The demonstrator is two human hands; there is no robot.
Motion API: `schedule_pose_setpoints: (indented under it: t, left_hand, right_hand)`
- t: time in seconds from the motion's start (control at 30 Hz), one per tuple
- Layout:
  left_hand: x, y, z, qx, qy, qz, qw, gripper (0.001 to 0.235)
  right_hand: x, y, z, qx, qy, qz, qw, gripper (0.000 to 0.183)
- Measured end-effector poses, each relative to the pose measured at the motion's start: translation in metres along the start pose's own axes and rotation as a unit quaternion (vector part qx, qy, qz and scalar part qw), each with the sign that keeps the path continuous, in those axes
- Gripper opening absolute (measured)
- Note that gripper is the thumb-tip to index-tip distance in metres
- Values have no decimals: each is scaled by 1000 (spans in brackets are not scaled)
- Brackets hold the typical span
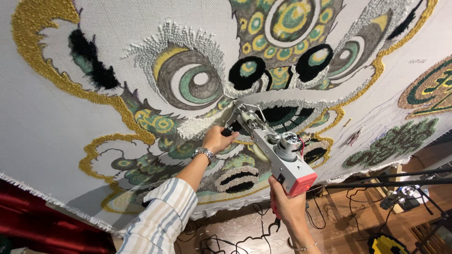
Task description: The person uses a handheld electric tufting gun to apply white yarn into a stretched canvas featuring a pre-printed design of a stylized lion head. The operator guides the tool along the contours of the design, creating a textured pile of yarn on the fabric surface.
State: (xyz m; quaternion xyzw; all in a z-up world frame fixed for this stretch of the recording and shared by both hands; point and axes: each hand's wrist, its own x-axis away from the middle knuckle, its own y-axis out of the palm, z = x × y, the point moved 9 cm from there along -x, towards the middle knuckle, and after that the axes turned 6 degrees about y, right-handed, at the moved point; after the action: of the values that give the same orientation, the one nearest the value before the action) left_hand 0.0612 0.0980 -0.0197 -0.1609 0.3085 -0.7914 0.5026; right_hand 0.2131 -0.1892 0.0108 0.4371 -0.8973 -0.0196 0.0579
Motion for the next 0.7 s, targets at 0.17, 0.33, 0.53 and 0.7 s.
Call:
schedule_pose_setpoints:
  t: [0.17, 0.33, 0.53, 0.7]
  left_hand:
    - [-11, 5, -11, -9, -5, 1, 1000, 48]
    - [-20, -4, -7, -17, 24, 52, 998, 62]
    - [-5, -4, 9, 4, 30, 20, 999, 46]
    - [-1, 17, 4, 112, -14, -14, 994, 41]
  right_hand:
    - [-4, -2, -1, -9, -29, -9, 1000, 18]
    - [-8, -5, -2, 17, -33, 7, 999, 19]
    - [-4, -6, -8, 4, -54, 1, 999, 18]
    - [0, -10, -4, -19, -3, -4, 1000, 23]
